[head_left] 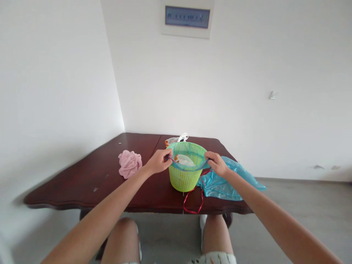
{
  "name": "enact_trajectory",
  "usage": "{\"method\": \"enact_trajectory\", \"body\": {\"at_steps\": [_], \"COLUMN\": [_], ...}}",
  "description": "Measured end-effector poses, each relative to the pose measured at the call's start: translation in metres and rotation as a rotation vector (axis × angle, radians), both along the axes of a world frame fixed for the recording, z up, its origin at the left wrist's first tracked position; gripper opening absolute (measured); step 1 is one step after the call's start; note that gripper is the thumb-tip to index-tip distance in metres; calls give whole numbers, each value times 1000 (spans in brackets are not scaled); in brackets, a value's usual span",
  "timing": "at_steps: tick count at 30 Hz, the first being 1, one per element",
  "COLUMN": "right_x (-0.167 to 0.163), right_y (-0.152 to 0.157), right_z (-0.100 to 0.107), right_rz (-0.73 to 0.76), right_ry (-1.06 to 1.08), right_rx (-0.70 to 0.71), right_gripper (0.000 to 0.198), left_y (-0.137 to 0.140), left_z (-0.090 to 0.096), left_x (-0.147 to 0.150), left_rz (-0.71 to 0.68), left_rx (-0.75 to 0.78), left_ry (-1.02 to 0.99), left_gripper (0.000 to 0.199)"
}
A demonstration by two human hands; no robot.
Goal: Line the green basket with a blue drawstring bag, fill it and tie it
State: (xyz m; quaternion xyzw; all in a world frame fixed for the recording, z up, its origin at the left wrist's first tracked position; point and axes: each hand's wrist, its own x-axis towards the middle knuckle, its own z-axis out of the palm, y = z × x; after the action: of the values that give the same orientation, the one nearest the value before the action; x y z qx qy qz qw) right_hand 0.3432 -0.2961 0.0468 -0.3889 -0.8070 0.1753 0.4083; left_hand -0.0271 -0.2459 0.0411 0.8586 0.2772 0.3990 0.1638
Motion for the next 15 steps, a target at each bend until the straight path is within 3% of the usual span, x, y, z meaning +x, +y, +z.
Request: {"method": "enact_trajectory", "body": {"at_steps": [4, 8, 12, 15], "right_x": [-6, -13, -11, -6], "right_y": [23, 24, 13, 11], "right_z": [14, 20, 18, 12], "right_rz": [99, 175, 148, 34], "right_ry": [6, 75, 226, 341], "right_rx": [-200, -328, -331, -259], "right_gripper": [26, 24, 28, 27], "left_y": [13, 11, 5, 5], "left_z": [10, 8, -2, -6], "left_x": [11, 14, 8, 2], "left_rz": [-48, -105, -103, -55], "left_rx": [-22, -57, -89, -141], "left_ry": [18, 41, 2, -75], "left_gripper": [17, 20, 35, 56]}}
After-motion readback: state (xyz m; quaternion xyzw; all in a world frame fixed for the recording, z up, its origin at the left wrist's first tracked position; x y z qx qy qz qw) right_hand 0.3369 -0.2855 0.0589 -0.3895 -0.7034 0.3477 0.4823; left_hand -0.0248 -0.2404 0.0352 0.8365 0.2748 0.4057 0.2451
